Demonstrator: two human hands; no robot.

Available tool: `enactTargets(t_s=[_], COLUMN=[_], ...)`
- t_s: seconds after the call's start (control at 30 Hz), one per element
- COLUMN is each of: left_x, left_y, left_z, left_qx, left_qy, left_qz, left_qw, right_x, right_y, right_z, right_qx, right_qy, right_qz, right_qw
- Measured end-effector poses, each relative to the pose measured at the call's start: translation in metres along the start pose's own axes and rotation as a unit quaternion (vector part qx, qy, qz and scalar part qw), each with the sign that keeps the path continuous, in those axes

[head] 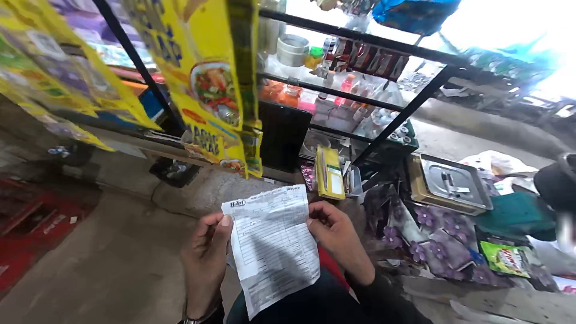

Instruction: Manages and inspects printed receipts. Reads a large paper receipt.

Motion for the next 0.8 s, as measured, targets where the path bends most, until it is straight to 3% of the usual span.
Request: enactTargets(t_s=[0.4,0.63,0.8], left_x=[-0.01,-0.027,-0.027], left_y=[-0.04,-0.063,-0.063], left_z=[-0.007,0.01,0.001], left_qx=[0.071,0.08,0.105], left_qy=[0.017,-0.109,-0.097], left_qz=[-0.082,-0.18,-0.204], left_qw=[0.994,0.974,0.968], right_x=[0.007,0.007,0.014], right_y=[0.042,0.063,0.065], right_z=[0.016,0.017,0.02], right_qx=[0.02,0.086,0.082], right_qy=[-0.082,-0.054,-0.057], right_qz=[0.096,0.096,0.08], right_qw=[0.992,0.99,0.992])
Point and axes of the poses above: each hand's wrist, its own x-axis towards the middle knuckle, its own z-axis out of the palm, y = z × x, the point moved 8 cm from there along x, towards the middle knuckle, and after that the axes turned 7 degrees about z, right-handed, at the moved point
